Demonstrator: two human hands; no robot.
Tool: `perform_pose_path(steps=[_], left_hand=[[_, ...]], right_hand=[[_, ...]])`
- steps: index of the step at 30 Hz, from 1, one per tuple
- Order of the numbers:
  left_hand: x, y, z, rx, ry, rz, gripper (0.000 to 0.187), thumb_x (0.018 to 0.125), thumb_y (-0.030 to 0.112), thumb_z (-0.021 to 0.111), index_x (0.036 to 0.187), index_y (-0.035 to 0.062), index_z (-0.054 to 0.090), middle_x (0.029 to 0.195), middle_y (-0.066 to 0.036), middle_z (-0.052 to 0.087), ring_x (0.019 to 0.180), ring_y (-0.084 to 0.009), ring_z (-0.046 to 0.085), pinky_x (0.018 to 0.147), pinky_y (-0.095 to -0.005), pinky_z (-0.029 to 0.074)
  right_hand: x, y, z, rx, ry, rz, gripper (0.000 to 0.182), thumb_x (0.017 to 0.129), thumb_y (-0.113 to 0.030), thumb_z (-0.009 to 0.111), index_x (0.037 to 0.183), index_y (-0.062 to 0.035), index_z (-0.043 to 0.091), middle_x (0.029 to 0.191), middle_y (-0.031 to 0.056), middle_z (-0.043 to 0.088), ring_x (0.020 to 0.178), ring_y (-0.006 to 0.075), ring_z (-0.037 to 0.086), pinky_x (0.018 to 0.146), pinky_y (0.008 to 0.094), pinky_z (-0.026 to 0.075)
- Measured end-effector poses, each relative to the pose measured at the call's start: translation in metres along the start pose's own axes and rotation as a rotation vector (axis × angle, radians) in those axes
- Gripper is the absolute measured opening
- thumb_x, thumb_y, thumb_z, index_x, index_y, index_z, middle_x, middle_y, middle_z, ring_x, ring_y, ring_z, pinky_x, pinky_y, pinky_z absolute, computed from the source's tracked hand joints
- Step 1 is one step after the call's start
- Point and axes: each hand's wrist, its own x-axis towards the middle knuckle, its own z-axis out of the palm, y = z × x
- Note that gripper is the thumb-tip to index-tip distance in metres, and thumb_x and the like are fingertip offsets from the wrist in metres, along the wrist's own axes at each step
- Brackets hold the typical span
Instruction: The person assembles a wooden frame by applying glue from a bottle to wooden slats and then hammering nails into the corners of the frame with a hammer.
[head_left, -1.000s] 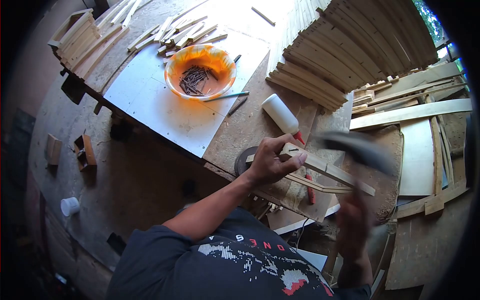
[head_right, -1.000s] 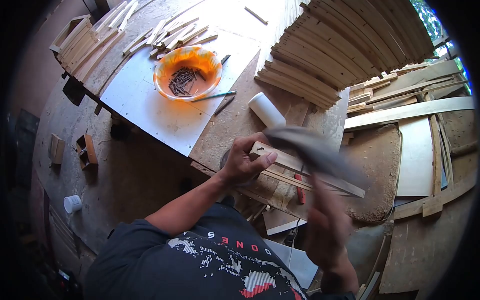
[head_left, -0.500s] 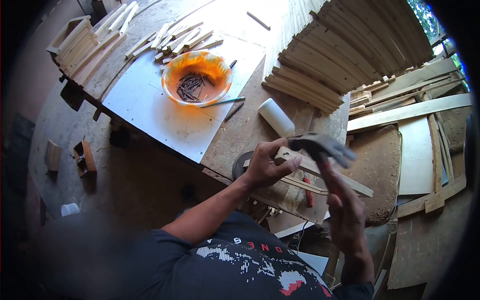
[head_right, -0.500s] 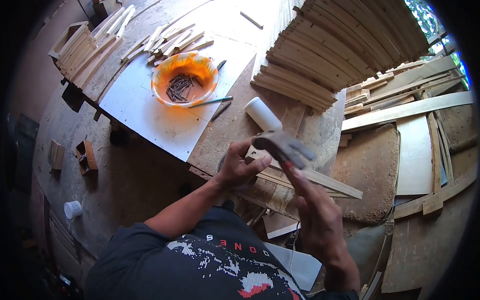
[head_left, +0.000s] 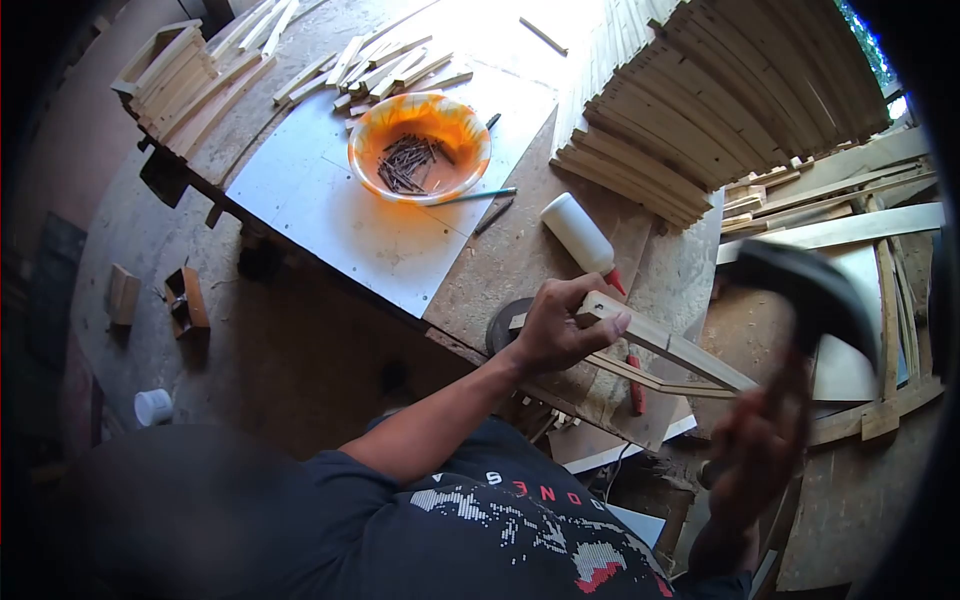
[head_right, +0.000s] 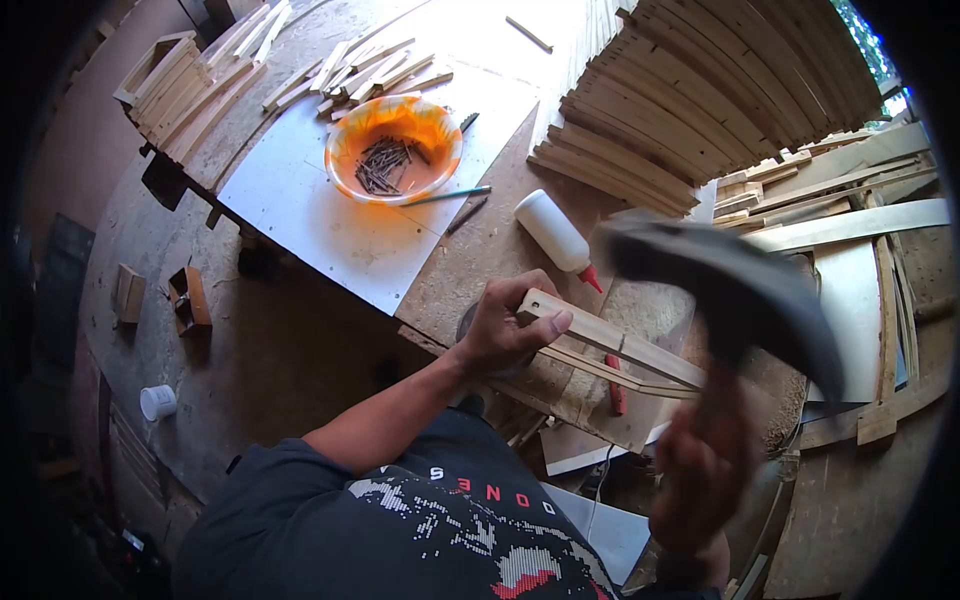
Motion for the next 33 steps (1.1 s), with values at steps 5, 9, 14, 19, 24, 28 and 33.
perform_pose_path(steps=[5, 9, 14, 19, 24, 28, 33], left_hand=[[0.002, -0.017, 0.007, -0.069, 0.047, 0.085, 0.026, 0.082, 0.024, 0.070, 0.087, -0.0012, 0.065, 0.070, -0.006, 0.066, 0.063, -0.0085, 0.060, 0.058, -0.0274, 0.049], [0.004, -0.007, 0.009, -0.110, 0.065, 0.101, 0.027, 0.081, 0.024, 0.070, 0.087, -0.0018, 0.064, 0.070, -0.006, 0.065, 0.063, -0.0084, 0.060, 0.058, -0.0273, 0.050], [-0.001, 0.001, 0.002, -0.018, 0.001, -0.023, 0.025, 0.081, 0.024, 0.069, 0.078, 0.0018, 0.059, 0.063, 0.000, 0.054, 0.061, -0.0057, 0.049, 0.055, -0.0253, 0.040], [0.006, -0.011, 0.009, -0.073, 0.060, 0.132, 0.026, 0.081, 0.024, 0.070, 0.084, -0.0003, 0.063, 0.067, -0.004, 0.061, 0.061, -0.0077, 0.055, 0.056, -0.0270, 0.045], [0.000, 0.001, 0.000, -0.011, -0.037, -0.040, 0.024, 0.082, 0.024, 0.068, 0.087, 0.0005, 0.063, 0.069, -0.001, 0.058, 0.065, -0.0076, 0.052, 0.058, -0.0256, 0.042], [0.003, -0.012, 0.009, -0.099, 0.058, 0.126, 0.028, 0.081, 0.025, 0.071, 0.093, 0.0002, 0.067, 0.067, -0.003, 0.063, 0.060, -0.0052, 0.053, 0.056, -0.0247, 0.045], [-0.001, -0.009, 0.000, 0.012, -0.023, 0.018, 0.029, 0.082, 0.024, 0.071, 0.099, -0.0001, 0.067, 0.067, -0.002, 0.062, 0.062, -0.0044, 0.053, 0.057, -0.0244, 0.046]], right_hand=[[-0.001, 0.038, -0.003, -0.411, -0.283, -0.112, 0.040, 0.098, -0.010, 0.047, 0.136, 0.0032, 0.045, 0.093, 0.0160, 0.061, 0.076, 0.0234, 0.060, 0.066, 0.0357, 0.049], [0.009, 0.037, 0.009, -0.474, -0.263, -0.158, 0.041, 0.101, -0.015, 0.044, 0.140, -0.0019, 0.042, 0.073, 0.0031, 0.049, 0.060, 0.0089, 0.047, 0.050, 0.0262, 0.039], [-0.010, 0.019, 0.005, -0.141, -0.049, -0.021, 0.043, 0.099, -0.008, 0.043, 0.141, 0.0017, 0.042, 0.083, 0.0144, 0.060, 0.064, 0.0184, 0.054, 0.057, 0.0325, 0.045], [0.007, 0.027, 0.011, -0.499, -0.327, 0.008, 0.045, 0.097, -0.008, 0.048, 0.142, -0.0043, 0.044, 0.092, 0.0190, 0.062, 0.071, 0.0268, 0.060, 0.065, 0.0378, 0.050], [-0.005, 0.019, 0.008, -0.004, 0.055, -0.044, 0.050, 0.103, -0.018, 0.042, 0.147, 0.0009, 0.029, 0.084, 0.0097, 0.059, 0.059, 0.0090, 0.049, 0.046, 0.0238, 0.036], [0.006, 0.031, 0.015, -0.397, -0.284, -0.015, 0.045, 0.098, -0.007, 0.049, 0.142, 0.0006, 0.041, 0.100, 0.0183, 0.064, 0.078, 0.0262, 0.062, 0.067, 0.0386, 0.050], [0.001, 0.030, 0.007, -0.271, -0.123, -0.066, 0.040, 0.100, -0.006, 0.044, 0.139, -0.0010, 0.044, 0.121, 0.0281, 0.060, 0.105, 0.0333, 0.064, 0.084, 0.0398, 0.053]])
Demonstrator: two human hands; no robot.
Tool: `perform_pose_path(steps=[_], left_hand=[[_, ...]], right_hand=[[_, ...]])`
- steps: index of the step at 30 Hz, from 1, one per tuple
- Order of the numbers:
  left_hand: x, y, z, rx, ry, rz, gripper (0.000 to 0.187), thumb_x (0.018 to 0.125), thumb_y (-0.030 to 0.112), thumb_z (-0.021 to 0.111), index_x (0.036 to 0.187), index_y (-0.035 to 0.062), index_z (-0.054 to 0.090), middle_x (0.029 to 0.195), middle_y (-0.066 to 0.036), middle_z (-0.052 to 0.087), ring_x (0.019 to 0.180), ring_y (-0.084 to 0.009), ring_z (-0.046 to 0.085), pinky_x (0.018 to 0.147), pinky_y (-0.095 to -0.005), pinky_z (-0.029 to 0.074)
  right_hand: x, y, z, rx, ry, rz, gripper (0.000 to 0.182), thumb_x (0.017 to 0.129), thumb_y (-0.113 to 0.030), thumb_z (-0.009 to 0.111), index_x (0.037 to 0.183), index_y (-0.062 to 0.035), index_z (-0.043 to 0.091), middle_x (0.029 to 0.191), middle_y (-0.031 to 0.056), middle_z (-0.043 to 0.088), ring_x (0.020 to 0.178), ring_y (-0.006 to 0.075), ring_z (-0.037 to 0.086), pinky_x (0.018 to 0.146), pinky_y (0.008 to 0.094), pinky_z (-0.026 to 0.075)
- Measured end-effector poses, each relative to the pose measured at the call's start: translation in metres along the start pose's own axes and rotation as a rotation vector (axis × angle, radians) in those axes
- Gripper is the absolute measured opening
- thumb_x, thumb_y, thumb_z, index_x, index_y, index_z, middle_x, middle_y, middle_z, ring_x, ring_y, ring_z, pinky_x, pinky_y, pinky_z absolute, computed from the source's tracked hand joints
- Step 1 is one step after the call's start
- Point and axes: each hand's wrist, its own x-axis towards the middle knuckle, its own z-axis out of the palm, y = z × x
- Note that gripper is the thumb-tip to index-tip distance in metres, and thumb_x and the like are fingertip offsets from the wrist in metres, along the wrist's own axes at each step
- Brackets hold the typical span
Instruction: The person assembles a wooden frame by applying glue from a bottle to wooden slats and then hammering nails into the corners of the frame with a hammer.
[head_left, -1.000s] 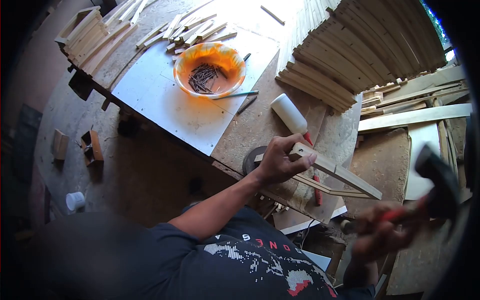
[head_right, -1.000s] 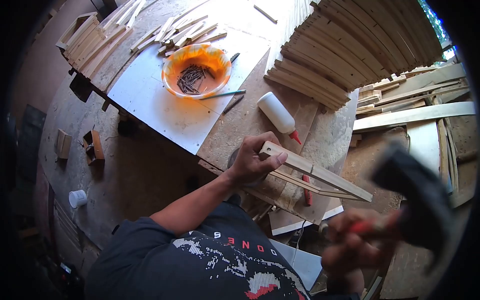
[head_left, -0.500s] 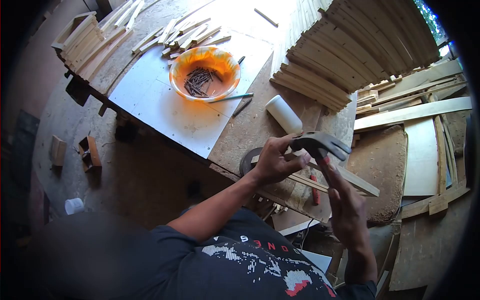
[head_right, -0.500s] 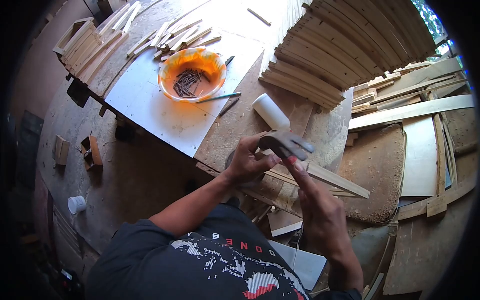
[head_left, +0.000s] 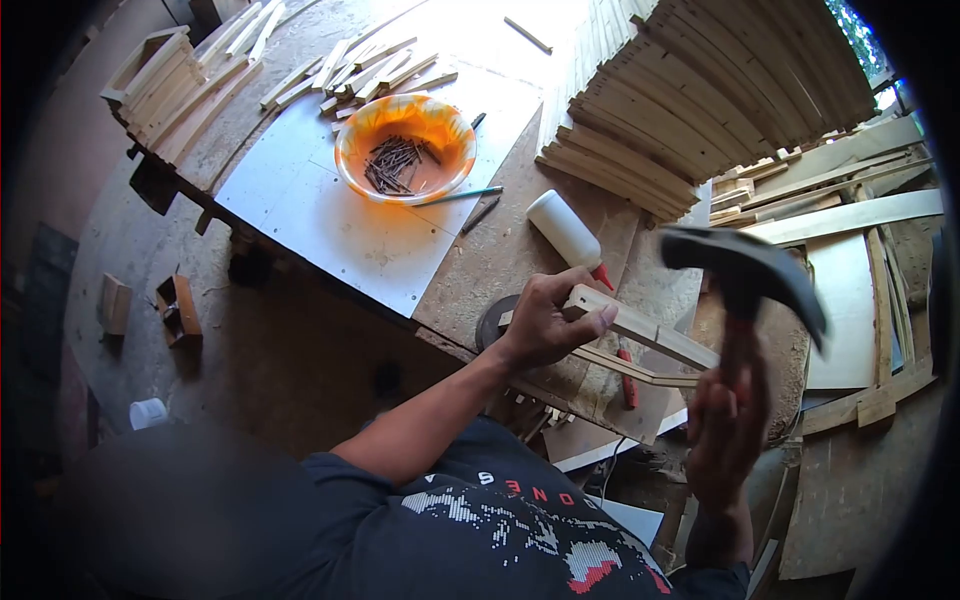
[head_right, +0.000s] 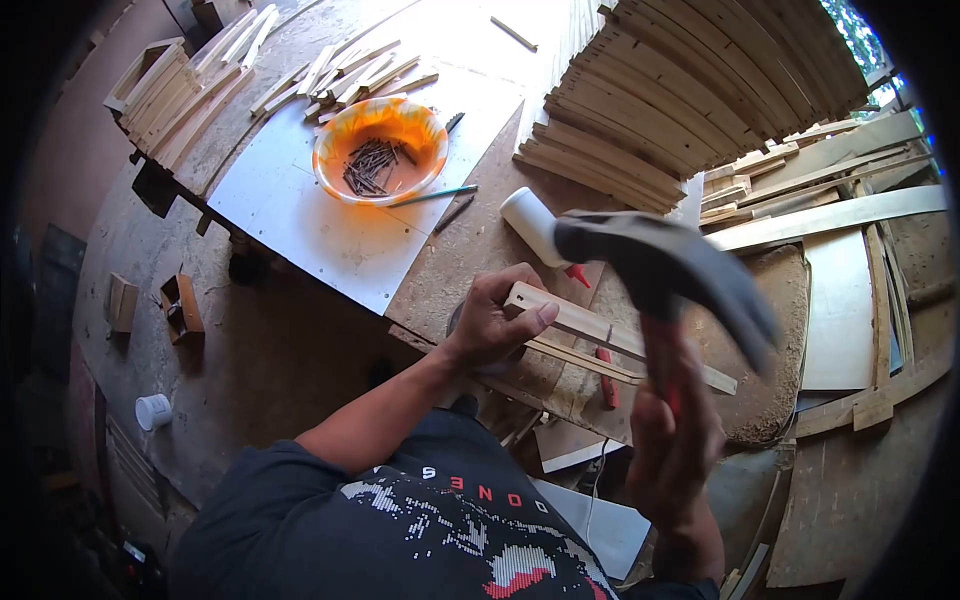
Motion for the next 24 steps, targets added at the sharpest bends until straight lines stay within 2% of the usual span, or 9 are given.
perform_pose_path(steps=[3, 7, 13, 15, 16, 19, 21, 22, 24], left_hand=[[-0.001, 0.000, 0.001, -0.060, -0.034, -0.077, 0.032, 0.084, 0.021, 0.067, 0.108, -0.0005, 0.065, 0.086, -0.002, 0.066, 0.078, -0.0063, 0.057, 0.071, -0.0248, 0.048], [0.000, -0.003, 0.003, -0.098, 0.002, 0.011, 0.033, 0.085, 0.026, 0.069, 0.104, -0.0018, 0.066, 0.076, -0.002, 0.064, 0.071, -0.0037, 0.054, 0.062, -0.0236, 0.047], [0.002, 0.010, 0.007, -0.166, -0.006, -0.028, 0.034, 0.087, 0.026, 0.068, 0.111, 0.0018, 0.064, 0.083, 0.003, 0.061, 0.074, -0.0036, 0.051, 0.063, -0.0216, 0.042], [0.000, -0.006, -0.001, -0.055, -0.053, -0.102, 0.032, 0.088, 0.029, 0.068, 0.105, 0.0018, 0.064, 0.081, 0.003, 0.060, 0.072, -0.0030, 0.049, 0.059, -0.0216, 0.039], [0.001, 0.001, 0.003, -0.104, 0.015, -0.101, 0.033, 0.087, 0.032, 0.072, 0.086, 0.0003, 0.062, 0.072, 0.003, 0.059, 0.072, -0.0036, 0.049, 0.061, -0.0229, 0.043], [0.004, -0.019, 0.001, -0.004, 0.036, 0.054, 0.030, 0.089, 0.029, 0.070, 0.095, 0.0017, 0.060, 0.078, -0.004, 0.063, 0.075, -0.0118, 0.059, 0.067, -0.0299, 0.047], [0.002, -0.018, -0.001, 0.060, 0.069, 0.140, 0.029, 0.091, 0.027, 0.068, 0.103, 0.0027, 0.058, 0.083, -0.009, 0.066, 0.080, -0.0176, 0.064, 0.072, -0.0338, 0.049], [0.001, -0.018, -0.001, 0.073, 0.065, 0.152, 0.030, 0.092, 0.027, 0.067, 0.108, 0.0037, 0.055, 0.088, -0.007, 0.063, 0.084, -0.0156, 0.061, 0.074, -0.0319, 0.048], [-0.004, -0.022, 0.001, 0.099, 0.049, 0.168, 0.035, 0.094, 0.027, 0.065, 0.117, 0.0057, 0.051, 0.098, -0.003, 0.059, 0.090, -0.0115, 0.055, 0.079, -0.0281, 0.047]], right_hand=[[-0.005, 0.010, 0.005, -0.076, -0.132, 0.033, 0.045, 0.099, -0.005, 0.045, 0.144, -0.0093, 0.040, 0.122, 0.0270, 0.061, 0.094, 0.0293, 0.067, 0.075, 0.0388, 0.054], [0.014, 0.003, 0.002, -0.194, -0.184, -0.003, 0.056, 0.096, -0.001, 0.051, 0.147, -0.0205, 0.039, 0.104, 0.0207, 0.065, 0.077, 0.0248, 0.066, 0.063, 0.0381, 0.052], [0.019, -0.013, -0.009, -0.283, -0.360, 0.138, 0.048, 0.098, -0.005, 0.050, 0.144, -0.0144, 0.044, 0.113, 0.0175, 0.066, 0.089, 0.0242, 0.066, 0.078, 0.0363, 0.053], [0.002, 0.004, -0.010, -0.195, -0.103, 0.193, 0.049, 0.098, -0.008, 0.053, 0.145, -0.0104, 0.041, 0.113, 0.0186, 0.065, 0.094, 0.0243, 0.065, 0.082, 0.0355, 0.051], [-0.007, 0.016, -0.011, -0.145, 0.015, 0.219, 0.050, 0.097, -0.010, 0.054, 0.145, -0.0084, 0.039, 0.113, 0.0191, 0.065, 0.096, 0.0244, 0.064, 0.085, 0.0351, 0.050], [-0.025, 0.062, -0.025, 0.156, 0.358, 0.144, 0.062, 0.093, -0.011, 0.063, 0.147, -0.0028, 0.033, 0.134, 0.0170, 0.056, 0.124, 0.0197, 0.051, 0.097, 0.0293, 0.042], [-0.051, 0.083, -0.049, -0.096, 0.513, 0.307, 0.035, 0.095, -0.010, 0.061, 0.125, 0.0065, 0.056, 0.108, 0.0108, 0.065, 0.093, 0.0133, 0.059, 0.080, 0.0254, 0.047], [-0.080, 0.127, -0.068, 0.030, 0.528, 0.533, 0.029, 0.095, -0.012, 0.062, 0.118, 0.0060, 0.061, 0.085, 0.0048, 0.063, 0.075, 0.0084, 0.054, 0.063, 0.0238, 0.043], [-0.116, 0.175, -0.076, 0.023, 0.730, 0.554, 0.025, 0.096, -0.023, 0.062, 0.107, -0.0006, 0.066, 0.063, -0.0051, 0.046, 0.053, 0.0024, 0.039, 0.046, 0.0209, 0.027]])
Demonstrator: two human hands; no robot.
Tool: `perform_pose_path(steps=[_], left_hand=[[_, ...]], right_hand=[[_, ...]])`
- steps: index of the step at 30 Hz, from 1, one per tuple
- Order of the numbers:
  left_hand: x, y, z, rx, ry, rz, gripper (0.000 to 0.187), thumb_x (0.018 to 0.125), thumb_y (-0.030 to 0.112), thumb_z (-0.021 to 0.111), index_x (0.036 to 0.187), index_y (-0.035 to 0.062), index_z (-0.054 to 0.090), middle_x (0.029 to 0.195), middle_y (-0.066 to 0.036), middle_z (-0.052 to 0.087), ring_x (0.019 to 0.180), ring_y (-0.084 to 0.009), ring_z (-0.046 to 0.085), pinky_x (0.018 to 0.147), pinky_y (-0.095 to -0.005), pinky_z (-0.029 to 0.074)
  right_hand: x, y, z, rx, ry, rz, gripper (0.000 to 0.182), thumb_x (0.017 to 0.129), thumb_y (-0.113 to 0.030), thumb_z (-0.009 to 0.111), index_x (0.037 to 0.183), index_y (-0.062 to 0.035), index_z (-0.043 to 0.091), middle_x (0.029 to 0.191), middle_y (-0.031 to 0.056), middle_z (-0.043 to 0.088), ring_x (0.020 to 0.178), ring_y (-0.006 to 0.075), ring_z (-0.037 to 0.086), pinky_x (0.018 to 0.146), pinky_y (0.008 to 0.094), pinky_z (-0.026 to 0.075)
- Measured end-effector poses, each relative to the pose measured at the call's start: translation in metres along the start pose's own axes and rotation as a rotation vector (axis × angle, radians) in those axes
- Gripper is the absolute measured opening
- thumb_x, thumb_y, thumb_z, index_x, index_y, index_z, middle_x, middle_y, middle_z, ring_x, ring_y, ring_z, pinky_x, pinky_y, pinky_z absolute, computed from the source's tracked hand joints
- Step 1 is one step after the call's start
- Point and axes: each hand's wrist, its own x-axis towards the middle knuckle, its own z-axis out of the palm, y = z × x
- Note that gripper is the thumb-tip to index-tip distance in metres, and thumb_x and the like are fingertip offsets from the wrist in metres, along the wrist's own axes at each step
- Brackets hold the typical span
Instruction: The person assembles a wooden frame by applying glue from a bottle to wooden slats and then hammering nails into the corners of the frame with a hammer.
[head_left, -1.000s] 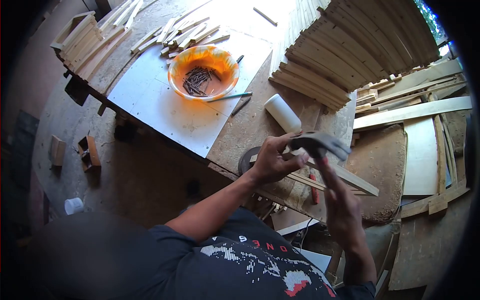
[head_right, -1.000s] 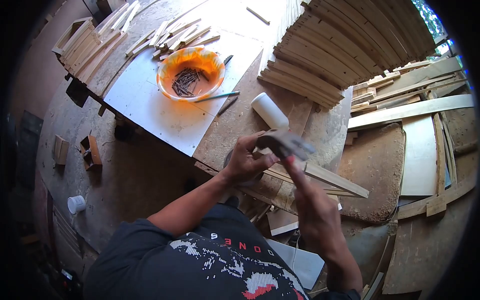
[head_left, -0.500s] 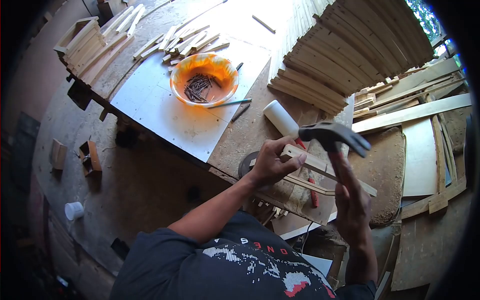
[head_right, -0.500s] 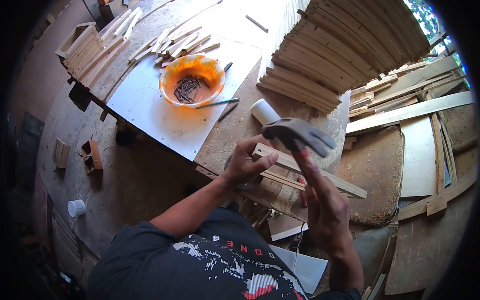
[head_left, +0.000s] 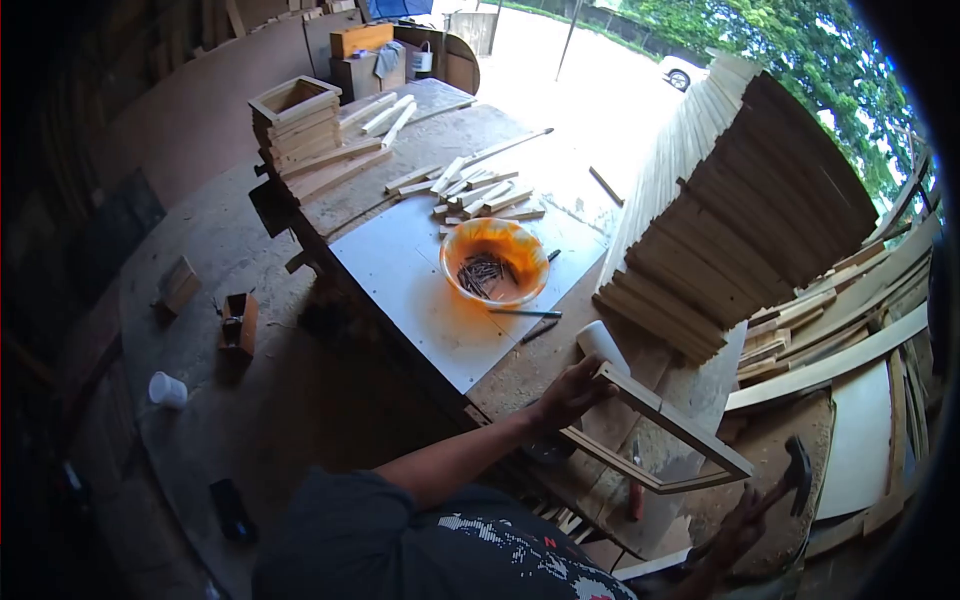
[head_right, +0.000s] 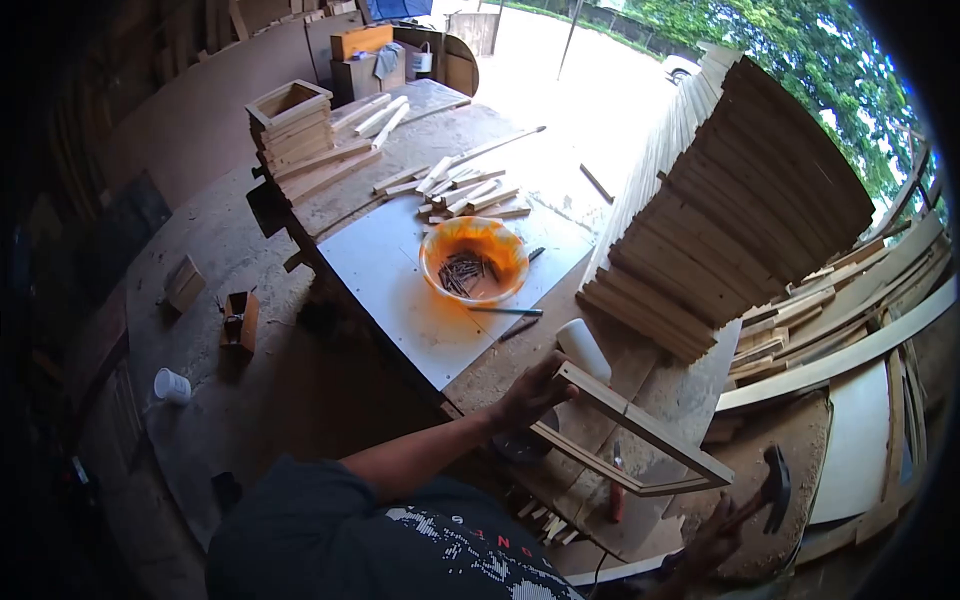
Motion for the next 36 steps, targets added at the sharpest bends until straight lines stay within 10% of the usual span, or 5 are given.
perform_pose_path(steps=[19, 26, 27, 31, 36], left_hand=[[-0.031, 0.027, 0.003, 0.164, 0.231, -0.137, 0.020, 0.102, 0.026, 0.050, 0.108, 0.0064, 0.051, 0.086, -0.001, 0.050, 0.076, -0.0070, 0.048, 0.068, -0.0252, 0.044], [-0.020, 0.146, -0.130, -0.077, 0.718, 0.092, 0.039, 0.100, 0.043, 0.050, 0.108, 0.0046, 0.052, 0.080, -0.002, 0.051, 0.067, -0.0111, 0.050, 0.064, -0.0275, 0.043], [-0.022, 0.156, -0.156, -0.144, 0.719, 0.130, 0.040, 0.099, 0.044, 0.050, 0.108, 0.0049, 0.052, 0.079, -0.002, 0.051, 0.066, -0.0114, 0.050, 0.063, -0.0279, 0.043], [-0.027, 0.175, -0.259, -0.308, 0.793, 0.187, 0.041, 0.099, 0.046, 0.050, 0.108, 0.0060, 0.050, 0.076, -0.002, 0.047, 0.064, -0.0123, 0.048, 0.063, -0.0281, 0.042], [-0.037, 0.149, -0.391, -0.596, 0.771, -0.052, 0.042, 0.100, 0.047, 0.048, 0.109, 0.0054, 0.050, 0.077, -0.002, 0.047, 0.063, -0.0121, 0.046, 0.060, -0.0276, 0.041]], right_hand=[[0.009, 0.047, 0.032, 0.453, 0.095, 0.130, 0.026, 0.094, -0.025, 0.064, 0.105, -0.0013, 0.069, 0.057, 0.0003, 0.046, 0.043, 0.0085, 0.038, 0.038, 0.0231, 0.030], [-0.007, 0.013, 0.099, 0.392, -0.039, 0.065, 0.031, 0.097, -0.025, 0.061, 0.115, -0.0016, 0.067, 0.060, 0.0014, 0.049, 0.045, 0.0089, 0.040, 0.040, 0.0232, 0.034], [-0.003, 0.029, 0.112, 0.359, -0.151, -0.069, 0.036, 0.099, -0.030, 0.054, 0.118, -0.0014, 0.065, 0.065, 0.0089, 0.059, 0.052, 0.0192, 0.054, 0.047, 0.0305, 0.045], [-0.037, -0.042, 0.196, 0.542, -0.307, 0.193, 0.030, 0.100, -0.027, 0.052, 0.123, -0.0067, 0.058, 0.059, -0.0048, 0.041, 0.043, 0.0027, 0.037, 0.037, 0.0200, 0.029], [-0.081, -0.179, 0.320, 0.621, -0.578, 0.061, 0.050, 0.100, -0.032, 0.053, 0.142, -0.0058, 0.041, 0.113, 0.0108, 0.062, 0.039, 0.0003, 0.037, 0.033, 0.0178, 0.028]])
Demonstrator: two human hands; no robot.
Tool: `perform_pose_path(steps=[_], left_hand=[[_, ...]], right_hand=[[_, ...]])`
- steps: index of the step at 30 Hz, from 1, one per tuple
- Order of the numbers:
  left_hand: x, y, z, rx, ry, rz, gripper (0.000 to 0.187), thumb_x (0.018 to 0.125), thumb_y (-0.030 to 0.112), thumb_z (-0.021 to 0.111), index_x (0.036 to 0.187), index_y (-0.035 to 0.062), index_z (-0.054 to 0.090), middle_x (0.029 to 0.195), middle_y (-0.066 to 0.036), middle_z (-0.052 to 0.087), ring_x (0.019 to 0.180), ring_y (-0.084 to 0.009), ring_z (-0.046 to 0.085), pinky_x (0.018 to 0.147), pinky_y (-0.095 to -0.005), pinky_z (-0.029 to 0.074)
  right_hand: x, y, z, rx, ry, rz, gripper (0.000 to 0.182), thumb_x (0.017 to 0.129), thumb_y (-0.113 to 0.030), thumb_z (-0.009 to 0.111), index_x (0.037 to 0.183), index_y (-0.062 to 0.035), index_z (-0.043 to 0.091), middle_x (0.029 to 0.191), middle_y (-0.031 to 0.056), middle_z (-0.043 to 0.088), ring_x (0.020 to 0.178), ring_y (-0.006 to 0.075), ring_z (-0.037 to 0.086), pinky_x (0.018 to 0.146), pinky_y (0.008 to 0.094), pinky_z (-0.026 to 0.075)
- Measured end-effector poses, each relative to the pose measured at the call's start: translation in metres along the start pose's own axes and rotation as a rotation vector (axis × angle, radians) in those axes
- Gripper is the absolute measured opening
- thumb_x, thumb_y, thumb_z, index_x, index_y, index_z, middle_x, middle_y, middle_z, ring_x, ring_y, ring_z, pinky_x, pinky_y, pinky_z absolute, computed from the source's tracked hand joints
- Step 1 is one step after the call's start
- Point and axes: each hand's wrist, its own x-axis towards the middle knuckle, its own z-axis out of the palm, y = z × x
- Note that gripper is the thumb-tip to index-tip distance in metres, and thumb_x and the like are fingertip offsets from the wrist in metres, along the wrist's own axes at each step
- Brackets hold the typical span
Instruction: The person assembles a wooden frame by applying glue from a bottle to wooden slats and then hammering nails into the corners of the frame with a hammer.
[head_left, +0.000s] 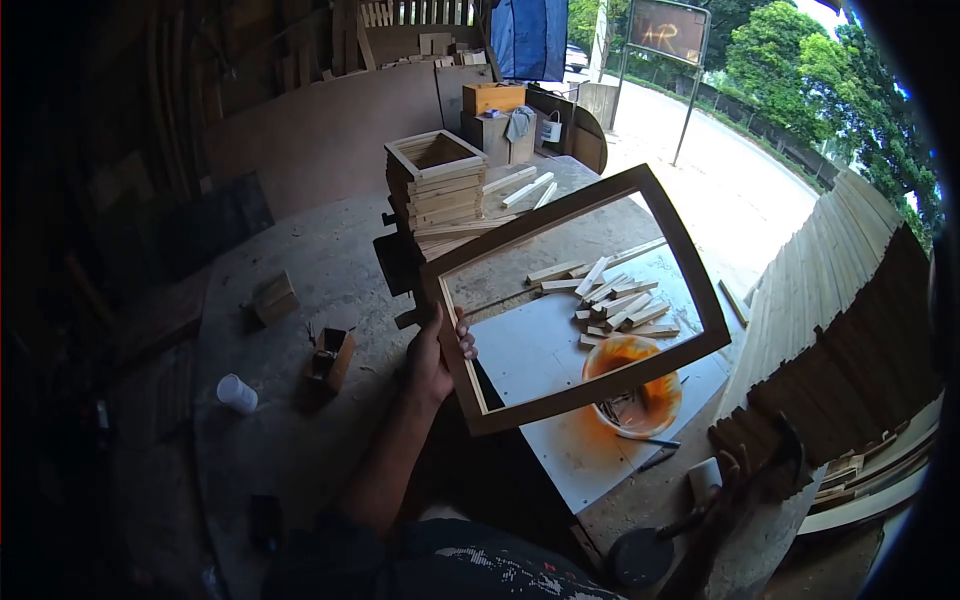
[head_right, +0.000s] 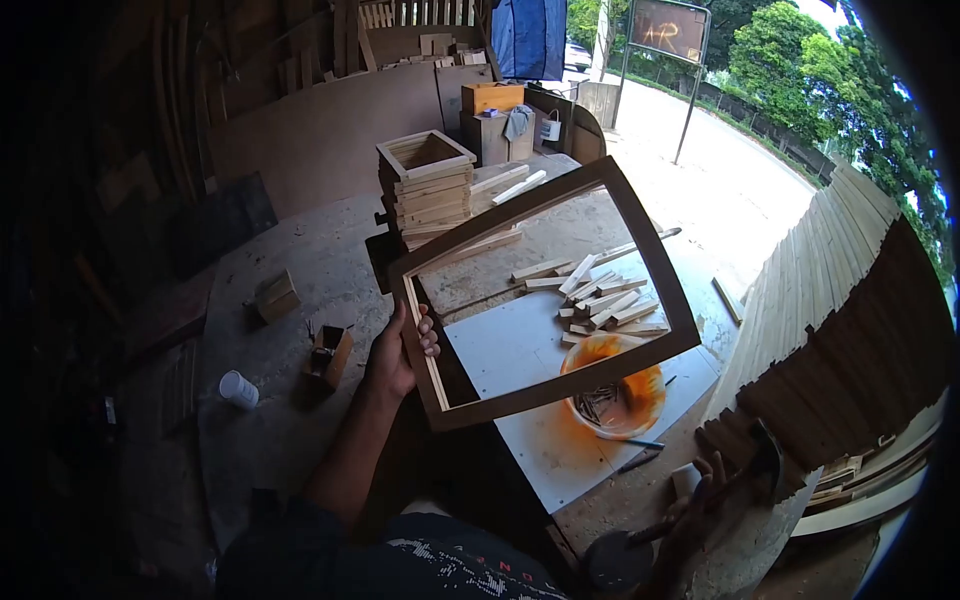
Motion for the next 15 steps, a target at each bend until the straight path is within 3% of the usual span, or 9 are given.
perform_pose_path(steps=[2, 4, 6, 8, 9, 11, 14, 15], left_hand=[[0.026, 0.014, -0.031, -0.035, 0.016, -0.150, 0.043, 0.100, 0.047, 0.048, 0.109, 0.0050, 0.050, 0.077, -0.002, 0.047, 0.063, -0.0121, 0.046, 0.059, -0.0274, 0.041], [0.048, 0.026, -0.059, -0.041, 0.028, -0.283, 0.043, 0.100, 0.047, 0.047, 0.109, 0.0048, 0.050, 0.077, -0.002, 0.047, 0.063, -0.0122, 0.046, 0.058, -0.0273, 0.041], [0.068, 0.036, -0.085, -0.011, 0.048, -0.371, 0.042, 0.100, 0.046, 0.048, 0.109, 0.0051, 0.050, 0.078, -0.003, 0.047, 0.064, -0.0125, 0.046, 0.058, -0.0271, 0.042], [0.086, 0.046, -0.101, 0.040, 0.118, -0.433, 0.042, 0.100, 0.046, 0.048, 0.110, 0.0050, 0.050, 0.078, -0.003, 0.048, 0.063, -0.0125, 0.046, 0.058, -0.0268, 0.042], [0.097, 0.051, -0.117, 0.063, 0.099, -0.441, 0.040, 0.100, 0.042, 0.047, 0.113, 0.0041, 0.049, 0.082, -0.005, 0.051, 0.065, -0.0145, 0.049, 0.059, -0.0288, 0.045], [0.116, 0.061, -0.149, 0.107, 0.066, -0.450, 0.038, 0.102, 0.035, 0.045, 0.120, 0.0023, 0.046, 0.089, -0.009, 0.056, 0.069, -0.0185, 0.056, 0.062, -0.0328, 0.050], [0.133, 0.069, -0.155, 0.225, 0.107, -0.371, 0.041, 0.101, 0.028, 0.045, 0.131, 0.0007, 0.041, 0.111, -0.017, 0.058, 0.085, -0.0254, 0.063, 0.074, -0.0378, 0.057], [0.145, 0.066, -0.174, 0.042, 0.182, -0.496, 0.044, 0.100, 0.023, 0.043, 0.138, 0.0003, 0.034, 0.126, -0.019, 0.053, 0.104, -0.0346, 0.061, 0.089, -0.0464, 0.055]], right_hand=[[0.023, -0.001, 0.069, 0.150, -0.113, -0.067, 0.057, 0.101, -0.040, 0.048, 0.147, -0.0080, 0.033, 0.126, 0.0154, 0.059, 0.038, 0.0011, 0.038, 0.033, 0.0174, 0.029], [0.042, -0.003, 0.129, 0.384, -0.214, 0.011, 0.060, 0.101, -0.045, 0.044, 0.149, -0.0099, 0.030, 0.130, 0.0186, 0.057, 0.037, 0.0020, 0.038, 0.033, 0.0169, 0.030], [0.056, 0.009, 0.171, 0.363, -0.280, 0.078, 0.062, 0.101, -0.052, 0.036, 0.150, -0.0136, 0.029, 0.111, 0.0163, 0.065, 0.038, 0.0018, 0.036, 0.032, 0.0182, 0.030], [0.062, 0.011, 0.211, 0.326, -0.299, 0.110, 0.060, 0.102, -0.049, 0.038, 0.149, -0.0124, 0.031, 0.102, 0.0152, 0.066, 0.039, 0.0021, 0.037, 0.033, 0.0177, 0.030], [0.071, 0.028, 0.219, 0.361, -0.277, 0.124, 0.054, 0.101, -0.040, 0.047, 0.143, -0.0074, 0.038, 0.093, 0.0129, 0.068, 0.040, 0.0023, 0.040, 0.034, 0.0178, 0.033], [0.083, 0.057, 0.237, 0.281, -0.262, 0.081, 0.049, 0.099, -0.033, 0.053, 0.138, -0.0043, 0.043, 0.090, 0.0101, 0.068, 0.042, 0.0023, 0.043, 0.035, 0.0175, 0.035], [0.080, 0.059, 0.266, 0.242, -0.263, 0.140, 0.036, 0.095, -0.024, 0.061, 0.123, -0.0019, 0.057, 0.074, 0.0014, 0.062, 0.044, 0.0020, 0.045, 0.038, 0.0171, 0.035], [0.081, 0.062, 0.275, 0.204, -0.253, 0.196, 0.034, 0.095, -0.023, 0.062, 0.121, -0.0020, 0.058, 0.068, -0.0013, 0.058, 0.042, 0.0019, 0.043, 0.037, 0.0174, 0.033]])
